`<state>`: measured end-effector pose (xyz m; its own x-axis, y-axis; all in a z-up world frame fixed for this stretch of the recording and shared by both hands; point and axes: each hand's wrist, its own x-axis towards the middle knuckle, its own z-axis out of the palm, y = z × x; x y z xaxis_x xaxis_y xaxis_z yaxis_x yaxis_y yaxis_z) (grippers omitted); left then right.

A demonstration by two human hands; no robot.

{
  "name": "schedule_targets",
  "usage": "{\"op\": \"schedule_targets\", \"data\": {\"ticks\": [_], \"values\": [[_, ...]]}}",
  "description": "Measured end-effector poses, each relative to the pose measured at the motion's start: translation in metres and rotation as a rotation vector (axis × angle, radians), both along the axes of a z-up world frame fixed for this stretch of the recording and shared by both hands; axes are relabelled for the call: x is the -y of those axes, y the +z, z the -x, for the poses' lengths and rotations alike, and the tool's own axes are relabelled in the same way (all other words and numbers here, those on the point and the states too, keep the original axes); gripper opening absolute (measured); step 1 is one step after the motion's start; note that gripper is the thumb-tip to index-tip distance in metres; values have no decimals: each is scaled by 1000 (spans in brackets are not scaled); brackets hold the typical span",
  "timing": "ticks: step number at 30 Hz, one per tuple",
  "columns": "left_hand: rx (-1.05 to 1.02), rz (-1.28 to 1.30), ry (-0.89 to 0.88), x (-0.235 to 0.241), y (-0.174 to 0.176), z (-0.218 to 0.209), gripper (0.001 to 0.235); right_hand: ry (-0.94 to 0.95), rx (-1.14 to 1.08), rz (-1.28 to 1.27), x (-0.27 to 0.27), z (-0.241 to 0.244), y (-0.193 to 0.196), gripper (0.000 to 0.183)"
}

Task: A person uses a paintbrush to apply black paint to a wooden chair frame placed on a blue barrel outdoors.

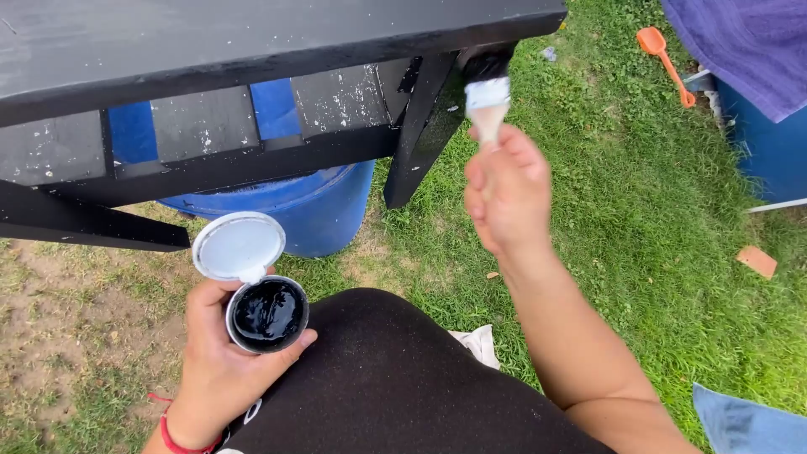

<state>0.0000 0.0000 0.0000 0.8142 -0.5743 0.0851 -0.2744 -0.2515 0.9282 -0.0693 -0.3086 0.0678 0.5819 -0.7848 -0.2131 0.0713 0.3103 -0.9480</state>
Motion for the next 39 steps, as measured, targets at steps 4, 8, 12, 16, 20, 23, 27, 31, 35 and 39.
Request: {"op": "schedule_targets", "data": {"ticks": [4,8,12,16,20,23,27,31,35,39], "values": [[-11,-99,57,-5,-6,0,92,89,-201,-1,-13,15,-45,24],[-1,5,9,-3,-7,-4,88,113,-44,64,-18,25,-28,21],[24,-33,4,-2,-10,-1,92,74,29,29,-15,5,-8,21],[75,51,-54,2,-7,-5,90,95,-75,46,-12,-6,-60,16],[56,-11,-33,-6,-8,0,87,84,-205,-74,-15,-1,-115,23],[12,37,-61,-3,-6,-2,86,86,-249,-130,-11,1,-152,22],[69,-7,-44,-2,-4,-2,86,138,-509,-230,-17,12,-157,26],[31,26,-58,-2,-1,-2,85,140,-557,-238,-17,11,-121,20],[31,48,-90,0,-2,1,84,85,-182,-100,-13,10,-79,21],[57,44,-97,3,0,-1,84,42,141,123,-19,27,-73,19]]}}
